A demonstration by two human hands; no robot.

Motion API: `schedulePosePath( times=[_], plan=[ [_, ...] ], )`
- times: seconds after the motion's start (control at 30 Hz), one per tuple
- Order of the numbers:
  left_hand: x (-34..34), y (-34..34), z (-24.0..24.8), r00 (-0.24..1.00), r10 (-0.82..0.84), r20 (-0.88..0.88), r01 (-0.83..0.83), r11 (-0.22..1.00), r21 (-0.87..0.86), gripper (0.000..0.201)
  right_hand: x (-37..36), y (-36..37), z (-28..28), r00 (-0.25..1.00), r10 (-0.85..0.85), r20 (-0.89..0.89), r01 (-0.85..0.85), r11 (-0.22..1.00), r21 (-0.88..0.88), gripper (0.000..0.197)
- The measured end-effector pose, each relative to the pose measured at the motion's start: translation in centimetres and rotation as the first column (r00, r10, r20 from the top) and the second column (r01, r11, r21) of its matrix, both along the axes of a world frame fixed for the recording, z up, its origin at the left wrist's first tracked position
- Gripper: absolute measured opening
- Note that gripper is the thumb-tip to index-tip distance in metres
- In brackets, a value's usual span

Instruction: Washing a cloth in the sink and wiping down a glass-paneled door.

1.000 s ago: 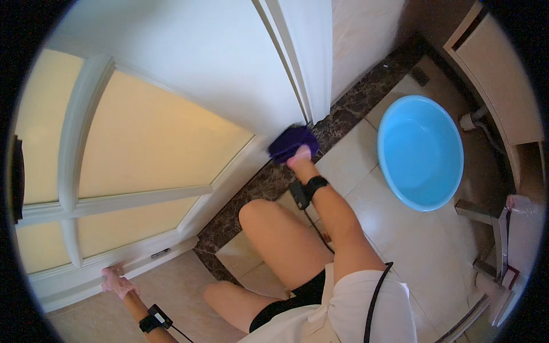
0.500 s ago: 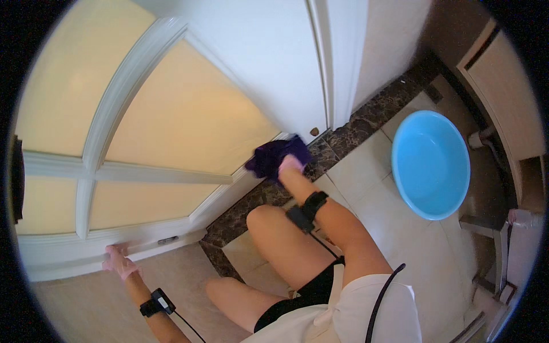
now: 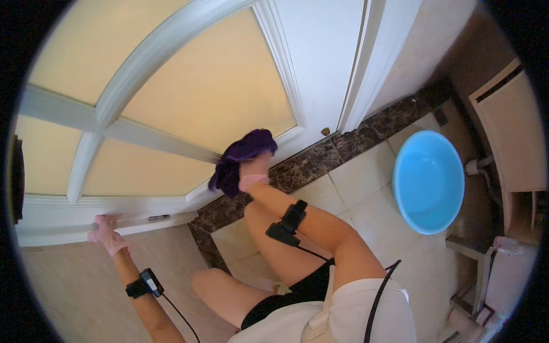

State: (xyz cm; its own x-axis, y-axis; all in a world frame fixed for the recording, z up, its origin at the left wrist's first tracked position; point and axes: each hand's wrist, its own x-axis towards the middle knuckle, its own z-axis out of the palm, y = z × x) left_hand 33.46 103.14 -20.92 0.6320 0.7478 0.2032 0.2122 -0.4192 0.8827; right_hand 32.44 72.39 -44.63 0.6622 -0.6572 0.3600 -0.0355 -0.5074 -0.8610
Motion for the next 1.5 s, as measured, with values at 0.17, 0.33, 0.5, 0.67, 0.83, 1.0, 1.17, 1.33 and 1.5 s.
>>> schedulePosePath(
  times=[0.17,0.33,0.5,0.67,0.83,1.0,1.17,1.33,1.5],
  plan=[
    [0.3,3.2,-0.9,0.989,-0.142,0.038,0.146,0.979,-0.143,0.083,1.2,-9.5,-6.4,0.880,-0.307,-0.364,0.060,0.830,-0.555,0.032],
    [0.4,3.4,-1.4,0.978,-0.083,0.194,0.106,0.988,-0.111,0.080,5.7,-2.6,-1.7,0.151,0.007,-0.989,-0.302,0.953,-0.040,0.027],
    [0.1,1.4,-0.4,0.989,-0.120,0.086,0.125,0.991,-0.054,0.084,0.1,3.7,1.8,0.598,0.211,-0.773,-0.340,0.940,-0.006,0.034],
    [1.1,1.2,-1.5,0.989,-0.020,0.144,0.020,1.000,0.004,0.084,-1.6,-7.4,4.8,0.554,0.639,-0.534,-0.830,0.372,-0.416,0.025],
    [2.6,6.0,-4.1,0.982,0.052,0.183,-0.084,0.982,0.169,0.095,-5.9,-13.4,19.7,0.454,-0.070,-0.888,-0.660,0.643,-0.389,0.037],
    [0.7,0.8,-1.5,0.989,-0.022,0.149,0.021,1.000,0.007,0.101,-7.7,-19.3,28.4,0.989,0.144,0.039,-0.128,0.955,-0.269,0.028],
    [0.6,2.4,-2.0,0.986,0.010,0.166,-0.014,1.000,0.027,0.100,-2.1,-11.5,33.9,0.806,0.236,0.542,-0.145,0.968,-0.206,0.065],
    [0.9,1.7,-2.0,0.997,0.027,0.069,-0.029,0.999,0.027,0.100,1.0,-8.0,28.9,0.799,0.086,0.595,0.280,0.822,-0.496,0.064],
    [0.7,1.9,-2.2,0.999,0.012,0.035,-0.014,0.998,0.066,0.102,0.9,0.7,30.1,0.631,0.612,0.477,-0.059,0.650,-0.757,0.032]
  ],
)
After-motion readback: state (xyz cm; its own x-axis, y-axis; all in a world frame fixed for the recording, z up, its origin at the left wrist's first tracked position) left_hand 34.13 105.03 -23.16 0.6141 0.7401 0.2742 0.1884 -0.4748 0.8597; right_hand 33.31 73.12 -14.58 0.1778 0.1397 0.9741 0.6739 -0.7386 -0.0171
